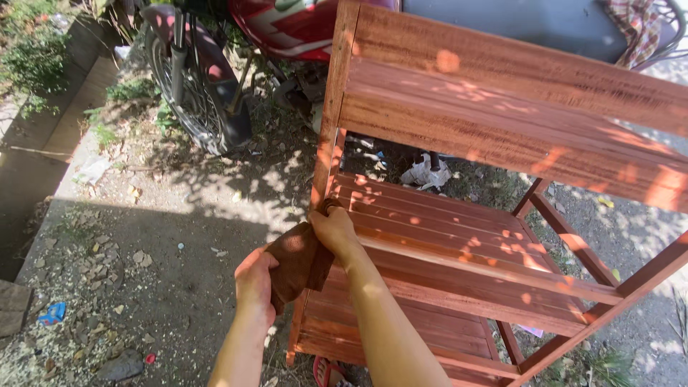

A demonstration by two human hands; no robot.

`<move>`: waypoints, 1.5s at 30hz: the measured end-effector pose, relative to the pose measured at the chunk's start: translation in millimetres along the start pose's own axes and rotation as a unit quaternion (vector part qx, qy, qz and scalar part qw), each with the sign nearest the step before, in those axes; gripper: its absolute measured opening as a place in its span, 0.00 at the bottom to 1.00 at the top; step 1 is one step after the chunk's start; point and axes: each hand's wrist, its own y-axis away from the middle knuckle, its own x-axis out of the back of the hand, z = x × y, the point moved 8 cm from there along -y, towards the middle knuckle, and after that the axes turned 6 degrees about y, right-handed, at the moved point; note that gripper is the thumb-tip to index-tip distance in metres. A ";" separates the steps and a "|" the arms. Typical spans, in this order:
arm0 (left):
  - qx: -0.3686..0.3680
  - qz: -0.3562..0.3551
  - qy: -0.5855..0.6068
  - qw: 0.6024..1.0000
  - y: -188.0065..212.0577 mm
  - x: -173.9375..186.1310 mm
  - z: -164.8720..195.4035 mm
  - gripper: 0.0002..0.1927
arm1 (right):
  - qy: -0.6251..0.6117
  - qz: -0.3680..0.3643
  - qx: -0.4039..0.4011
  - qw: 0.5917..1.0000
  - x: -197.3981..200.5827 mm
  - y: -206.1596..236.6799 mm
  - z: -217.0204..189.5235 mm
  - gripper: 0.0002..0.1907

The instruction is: The person wipes a reddish wood stain onto a multi-tier wooden shelf rack using a brown cloth, working over the slatted shelves, side rails and edges, and turns the rack to reach untreated surfaces.

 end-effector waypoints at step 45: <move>-0.111 -0.043 -0.271 0.955 28.0 -96.4 49.1 0.25 | -0.157 0.056 0.060 0.984 88.6 -5.2 -95.5 0.17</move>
